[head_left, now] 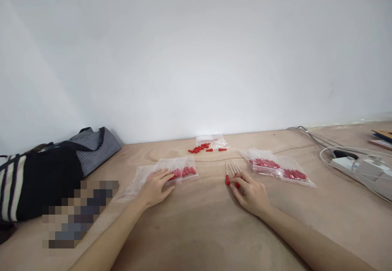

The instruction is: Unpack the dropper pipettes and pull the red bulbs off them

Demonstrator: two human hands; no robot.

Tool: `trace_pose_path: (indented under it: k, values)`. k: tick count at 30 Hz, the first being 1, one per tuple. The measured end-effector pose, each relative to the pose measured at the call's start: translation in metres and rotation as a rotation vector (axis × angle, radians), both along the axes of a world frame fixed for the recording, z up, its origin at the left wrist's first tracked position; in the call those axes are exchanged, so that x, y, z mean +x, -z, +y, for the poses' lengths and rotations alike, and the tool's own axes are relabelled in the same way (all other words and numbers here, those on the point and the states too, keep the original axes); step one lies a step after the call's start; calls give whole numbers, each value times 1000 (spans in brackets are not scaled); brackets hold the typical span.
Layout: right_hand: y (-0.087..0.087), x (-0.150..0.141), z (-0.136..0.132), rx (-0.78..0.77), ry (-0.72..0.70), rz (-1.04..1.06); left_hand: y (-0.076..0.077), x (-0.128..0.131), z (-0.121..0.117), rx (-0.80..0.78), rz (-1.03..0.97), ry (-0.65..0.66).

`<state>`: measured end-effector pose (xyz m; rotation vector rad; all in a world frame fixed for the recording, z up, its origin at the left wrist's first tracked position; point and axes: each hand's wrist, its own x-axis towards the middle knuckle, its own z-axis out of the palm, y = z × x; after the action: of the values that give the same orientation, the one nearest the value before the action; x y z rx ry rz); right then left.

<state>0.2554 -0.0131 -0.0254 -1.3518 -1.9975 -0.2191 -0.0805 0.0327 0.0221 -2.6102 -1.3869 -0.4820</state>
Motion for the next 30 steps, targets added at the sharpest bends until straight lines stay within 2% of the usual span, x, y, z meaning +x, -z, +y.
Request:
trace_pose_path:
  k: [4, 8, 10, 12, 15, 17, 24, 30]
  values:
    - [0, 1, 0, -5, 5, -1, 5, 7, 5, 84, 12, -1]
    - [-3, 0, 0, -9, 2, 13, -10, 33, -6, 175, -9, -54]
    - [-4, 0, -1, -15, -19, 18, -17, 56, -20, 112, 11, -79]
    - [-6, 0, -2, -22, -52, 20, -19, 81, -36, -32, 5, -59]
    - [-8, -1, -4, -33, -107, 17, -15, 110, -53, -233, -13, -50]
    - [-9, -2, -6, -57, -156, 7, -12, 122, -58, -306, -44, -53]
    - [-10, -11, -13, -114, -283, 16, -11, 132, -46, -471, -198, -104]
    - [-8, -15, -11, -7, -345, -11, 8, 132, -38, -528, -391, -120]
